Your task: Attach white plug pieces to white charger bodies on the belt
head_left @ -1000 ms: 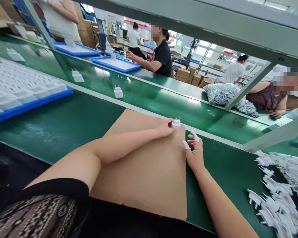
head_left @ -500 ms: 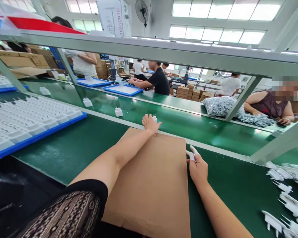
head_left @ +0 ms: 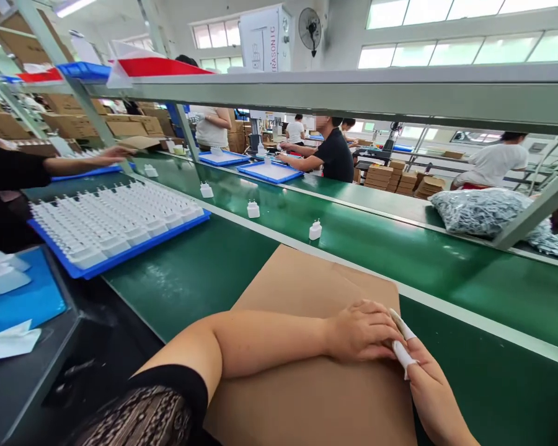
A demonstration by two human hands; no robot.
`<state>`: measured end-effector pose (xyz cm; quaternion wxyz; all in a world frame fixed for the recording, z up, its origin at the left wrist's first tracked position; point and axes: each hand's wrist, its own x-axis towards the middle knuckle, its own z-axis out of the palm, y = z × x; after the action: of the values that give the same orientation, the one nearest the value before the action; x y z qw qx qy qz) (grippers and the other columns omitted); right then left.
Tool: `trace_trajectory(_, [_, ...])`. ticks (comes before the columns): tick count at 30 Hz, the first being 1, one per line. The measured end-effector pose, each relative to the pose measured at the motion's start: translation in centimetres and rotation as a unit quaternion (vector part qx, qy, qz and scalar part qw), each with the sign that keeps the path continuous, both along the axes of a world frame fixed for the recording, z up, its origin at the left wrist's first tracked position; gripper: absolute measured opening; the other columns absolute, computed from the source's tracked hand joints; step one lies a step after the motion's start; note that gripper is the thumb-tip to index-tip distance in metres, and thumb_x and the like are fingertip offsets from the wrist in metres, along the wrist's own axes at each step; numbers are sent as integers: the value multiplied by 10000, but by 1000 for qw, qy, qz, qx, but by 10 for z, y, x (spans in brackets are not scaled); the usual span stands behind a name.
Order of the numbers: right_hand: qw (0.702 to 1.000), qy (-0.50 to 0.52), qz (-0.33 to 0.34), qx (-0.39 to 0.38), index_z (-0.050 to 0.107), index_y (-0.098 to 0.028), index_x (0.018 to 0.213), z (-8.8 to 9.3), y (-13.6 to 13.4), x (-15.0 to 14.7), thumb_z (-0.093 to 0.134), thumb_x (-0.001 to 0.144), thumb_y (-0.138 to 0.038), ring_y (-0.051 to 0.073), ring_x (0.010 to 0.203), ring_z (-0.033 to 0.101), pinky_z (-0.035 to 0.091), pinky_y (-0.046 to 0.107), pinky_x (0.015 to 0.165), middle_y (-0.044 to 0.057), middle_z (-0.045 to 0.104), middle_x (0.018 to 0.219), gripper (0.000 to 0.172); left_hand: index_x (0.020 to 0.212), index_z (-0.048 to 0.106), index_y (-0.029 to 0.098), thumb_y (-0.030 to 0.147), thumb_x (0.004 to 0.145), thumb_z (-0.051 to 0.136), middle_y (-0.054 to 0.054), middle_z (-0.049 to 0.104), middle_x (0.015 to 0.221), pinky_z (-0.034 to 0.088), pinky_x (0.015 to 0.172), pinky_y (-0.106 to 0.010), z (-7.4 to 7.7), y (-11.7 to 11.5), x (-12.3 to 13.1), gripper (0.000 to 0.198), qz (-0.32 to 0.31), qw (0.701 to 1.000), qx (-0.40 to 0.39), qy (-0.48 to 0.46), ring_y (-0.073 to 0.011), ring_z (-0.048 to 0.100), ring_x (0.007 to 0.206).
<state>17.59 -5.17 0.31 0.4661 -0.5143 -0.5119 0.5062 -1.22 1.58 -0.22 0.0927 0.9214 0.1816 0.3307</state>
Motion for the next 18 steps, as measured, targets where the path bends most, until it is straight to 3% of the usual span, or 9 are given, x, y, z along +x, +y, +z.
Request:
trace_trajectory(5, [997, 39, -12, -68, 792, -362, 1219, -5, 1, 8, 822, 688, -518, 372, 1470, 505, 327, 533, 1272, 67, 636, 1501, 554, 1257, 732, 265, 522, 1042, 567, -33, 769, 1272, 420, 1128, -354, -7, 9, -1, 374, 9, 1000, -12, 27, -217, 643, 1264])
trace_trajectory(11, [996, 9, -10, -92, 816, -360, 1195, -16, 6, 20, 844, 632, -543, 414, 1413, 562, 468, 523, 1187, 83, 687, 1429, 593, 1244, 751, 232, 477, 1065, 535, -29, 783, 1239, 461, 1028, -377, -12, 13, 1, 373, 1, 999, -23, 26, -222, 677, 1174])
trace_trajectory(18, [997, -1, 14, -80, 759, -269, 1320, -6, 5, 18, 815, 754, -604, 397, 1407, 563, 483, 503, 1182, 81, 680, 1441, 660, 1295, 719, 240, 287, 1085, 429, 9, 744, 1332, 433, 933, -409, 0, 5, -3, 360, 34, 995, -54, 79, -213, 662, 1159])
